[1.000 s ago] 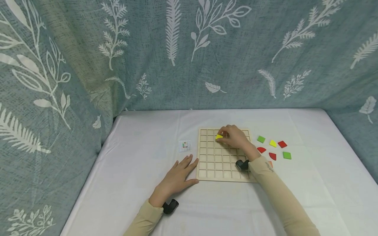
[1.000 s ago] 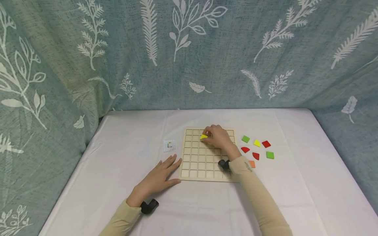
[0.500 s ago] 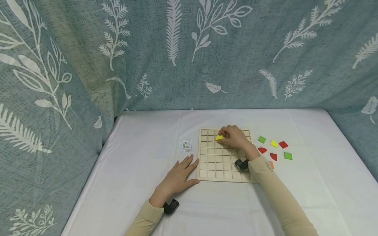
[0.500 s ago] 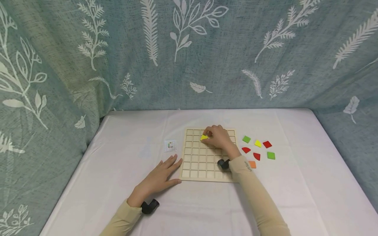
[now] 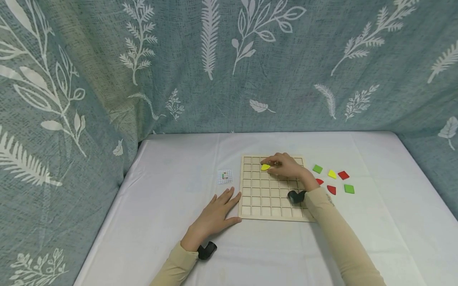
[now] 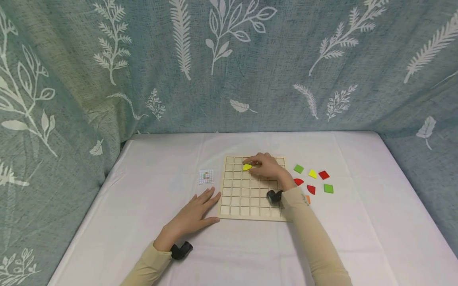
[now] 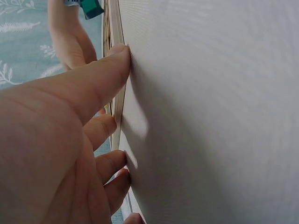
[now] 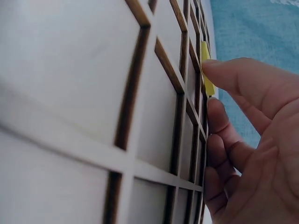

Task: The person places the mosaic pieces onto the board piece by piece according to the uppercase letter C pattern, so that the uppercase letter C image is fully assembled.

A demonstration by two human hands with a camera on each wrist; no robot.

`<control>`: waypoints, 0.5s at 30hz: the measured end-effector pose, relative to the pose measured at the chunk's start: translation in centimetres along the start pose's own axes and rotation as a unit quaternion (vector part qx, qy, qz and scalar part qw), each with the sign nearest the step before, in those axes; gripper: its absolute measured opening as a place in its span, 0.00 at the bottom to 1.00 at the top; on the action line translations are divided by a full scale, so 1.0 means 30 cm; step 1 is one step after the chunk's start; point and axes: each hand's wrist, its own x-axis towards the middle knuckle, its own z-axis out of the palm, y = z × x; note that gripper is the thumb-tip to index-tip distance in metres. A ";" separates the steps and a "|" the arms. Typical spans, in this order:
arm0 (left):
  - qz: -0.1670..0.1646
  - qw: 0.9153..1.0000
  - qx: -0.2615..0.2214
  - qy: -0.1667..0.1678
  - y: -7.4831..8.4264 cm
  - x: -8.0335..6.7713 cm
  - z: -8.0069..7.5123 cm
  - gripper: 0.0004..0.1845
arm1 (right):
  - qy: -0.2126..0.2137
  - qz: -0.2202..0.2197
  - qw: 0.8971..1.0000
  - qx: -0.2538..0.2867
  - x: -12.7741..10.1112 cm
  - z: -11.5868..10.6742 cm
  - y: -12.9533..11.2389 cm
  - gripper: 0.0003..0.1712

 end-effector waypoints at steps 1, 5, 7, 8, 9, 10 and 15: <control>0.000 1.000 0.000 0.001 0.000 0.000 0.000 0.39 | -0.002 -0.001 1.000 0.005 0.000 -0.001 0.002 0.20; 0.001 1.000 -0.001 0.003 0.001 -0.001 0.000 0.38 | -0.003 -0.006 1.000 0.028 0.002 -0.001 0.011 0.18; 0.004 1.000 -0.001 0.005 0.002 -0.002 0.000 0.38 | -0.001 -0.012 0.999 0.038 0.003 -0.001 0.011 0.18; 0.006 1.000 -0.001 0.006 0.002 -0.002 -0.001 0.38 | -0.001 -0.013 0.999 0.041 0.000 -0.005 -0.002 0.18; 0.007 1.000 0.000 0.006 0.002 -0.002 -0.002 0.38 | -0.001 -0.016 0.999 0.044 -0.003 -0.011 -0.019 0.17; 0.007 1.000 0.000 0.006 0.002 -0.002 -0.002 0.38 | -0.002 -0.016 0.999 0.045 -0.004 -0.011 -0.024 0.17; 0.008 1.000 0.001 0.007 0.001 -0.001 -0.001 0.38 | -0.006 -0.018 0.999 0.050 -0.001 -0.008 0.000 0.16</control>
